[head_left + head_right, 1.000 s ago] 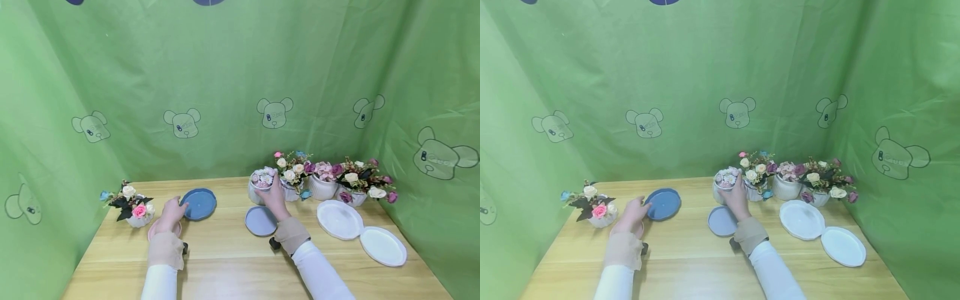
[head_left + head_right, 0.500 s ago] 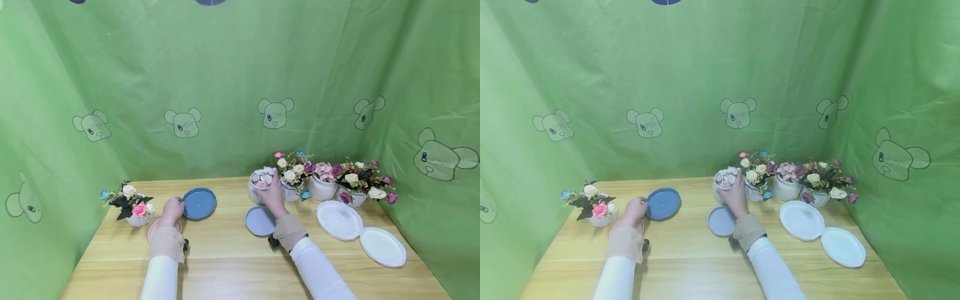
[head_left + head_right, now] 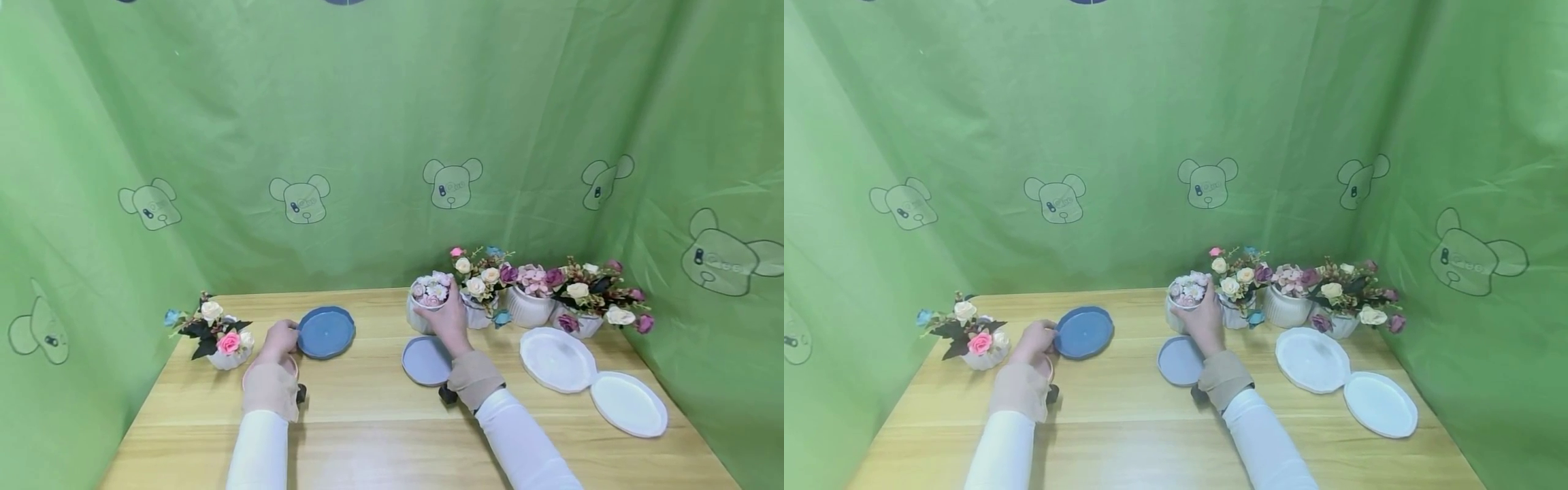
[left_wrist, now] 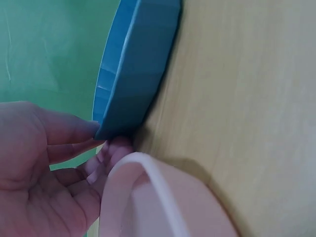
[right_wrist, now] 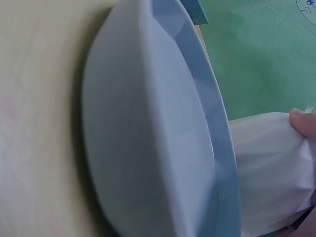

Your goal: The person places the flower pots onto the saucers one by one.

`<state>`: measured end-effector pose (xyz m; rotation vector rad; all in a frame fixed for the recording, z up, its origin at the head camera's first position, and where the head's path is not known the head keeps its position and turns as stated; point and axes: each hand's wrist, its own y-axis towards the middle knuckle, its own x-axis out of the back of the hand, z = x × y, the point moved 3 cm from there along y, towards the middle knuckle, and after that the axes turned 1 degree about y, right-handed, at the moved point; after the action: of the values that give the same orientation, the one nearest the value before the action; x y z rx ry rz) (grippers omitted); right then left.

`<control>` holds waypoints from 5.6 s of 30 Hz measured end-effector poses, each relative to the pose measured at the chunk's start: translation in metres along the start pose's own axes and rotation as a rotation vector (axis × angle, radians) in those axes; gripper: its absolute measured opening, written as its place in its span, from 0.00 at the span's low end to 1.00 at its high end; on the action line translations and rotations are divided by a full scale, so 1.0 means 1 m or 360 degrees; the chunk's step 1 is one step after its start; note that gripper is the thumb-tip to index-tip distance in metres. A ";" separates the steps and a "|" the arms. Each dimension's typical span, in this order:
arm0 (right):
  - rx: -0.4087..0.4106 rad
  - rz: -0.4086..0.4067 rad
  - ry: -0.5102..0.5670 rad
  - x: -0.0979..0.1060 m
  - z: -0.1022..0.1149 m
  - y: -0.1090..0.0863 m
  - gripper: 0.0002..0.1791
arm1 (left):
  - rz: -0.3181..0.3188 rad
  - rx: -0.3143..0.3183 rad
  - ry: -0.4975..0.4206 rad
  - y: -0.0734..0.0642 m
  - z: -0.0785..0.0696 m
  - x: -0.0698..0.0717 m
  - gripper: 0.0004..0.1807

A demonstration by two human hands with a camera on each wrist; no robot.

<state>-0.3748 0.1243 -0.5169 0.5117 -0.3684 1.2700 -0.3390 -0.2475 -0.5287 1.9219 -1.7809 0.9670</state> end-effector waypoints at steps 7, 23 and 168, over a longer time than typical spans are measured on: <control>0.0037 -0.0003 -0.0020 -0.003 0.003 -0.003 0.65 | 0.0066 0.0067 -0.0154 0.002 0.002 0.000 0.18; 0.0132 0.0037 0.0135 -0.011 0.038 -0.013 0.64 | 0.0065 0.0082 -0.0201 0.000 0.001 0.003 0.18; 0.0539 0.0350 0.0648 -0.106 0.121 -0.108 0.08 | -0.1062 -0.0648 -0.0326 -0.121 -0.076 0.056 0.12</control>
<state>-0.2963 -0.0505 -0.4898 0.4903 0.1405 1.6227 -0.2415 -0.2199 -0.4137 2.1495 -1.1503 0.1696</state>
